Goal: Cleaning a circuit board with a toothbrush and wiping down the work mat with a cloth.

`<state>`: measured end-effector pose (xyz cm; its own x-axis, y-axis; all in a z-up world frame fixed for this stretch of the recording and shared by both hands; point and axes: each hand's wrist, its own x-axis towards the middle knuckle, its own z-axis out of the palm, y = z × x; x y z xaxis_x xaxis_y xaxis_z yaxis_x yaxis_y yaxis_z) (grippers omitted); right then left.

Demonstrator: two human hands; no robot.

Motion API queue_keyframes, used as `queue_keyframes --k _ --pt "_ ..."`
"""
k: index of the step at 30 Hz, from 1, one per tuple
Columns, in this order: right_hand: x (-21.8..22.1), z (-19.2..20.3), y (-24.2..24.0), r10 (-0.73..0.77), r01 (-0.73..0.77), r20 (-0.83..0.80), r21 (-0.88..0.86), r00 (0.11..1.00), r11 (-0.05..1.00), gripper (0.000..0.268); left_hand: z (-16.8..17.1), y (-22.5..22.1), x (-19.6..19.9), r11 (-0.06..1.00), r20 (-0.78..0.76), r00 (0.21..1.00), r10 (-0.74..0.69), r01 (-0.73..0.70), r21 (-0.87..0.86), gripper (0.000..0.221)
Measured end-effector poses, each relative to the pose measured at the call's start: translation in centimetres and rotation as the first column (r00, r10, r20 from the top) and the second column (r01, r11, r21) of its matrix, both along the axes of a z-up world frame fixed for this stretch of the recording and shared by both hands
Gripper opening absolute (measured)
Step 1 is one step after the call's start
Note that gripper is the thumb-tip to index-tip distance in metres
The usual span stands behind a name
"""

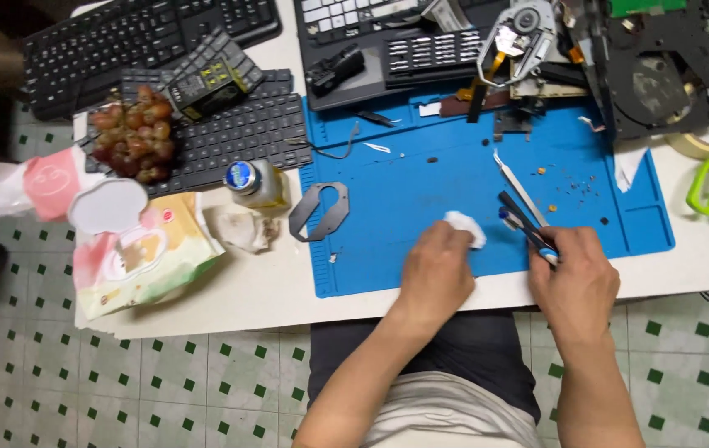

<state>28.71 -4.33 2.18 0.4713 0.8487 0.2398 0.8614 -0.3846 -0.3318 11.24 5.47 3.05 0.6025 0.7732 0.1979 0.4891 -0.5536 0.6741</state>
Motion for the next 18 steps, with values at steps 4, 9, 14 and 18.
queue_keyframes --k 4,9,14,18 --pt "0.1 0.0 0.1 -0.025 0.025 -0.008 -0.045 1.000 0.999 0.023 -0.1 -0.2 0.6 0.998 0.168 0.984 -0.062 0.064 -0.002 0.027" --pt "0.0 -0.1 0.3 -0.046 0.045 -0.009 -0.063 0.999 0.997 0.023 2.7 0.6 -1.3 0.926 0.135 0.966 0.220 -0.250 0.283 0.035" --pt "0.0 -0.3 0.6 -0.065 0.061 -0.033 -0.108 0.997 0.992 0.028 -0.2 0.8 -0.9 0.958 -0.042 0.967 0.251 -0.242 0.156 0.034" --pt "-0.1 -0.3 0.7 -0.066 0.065 -0.009 -0.109 0.998 0.992 0.025 -0.5 0.7 1.2 0.979 0.094 0.995 0.031 -0.012 -0.204 0.024"
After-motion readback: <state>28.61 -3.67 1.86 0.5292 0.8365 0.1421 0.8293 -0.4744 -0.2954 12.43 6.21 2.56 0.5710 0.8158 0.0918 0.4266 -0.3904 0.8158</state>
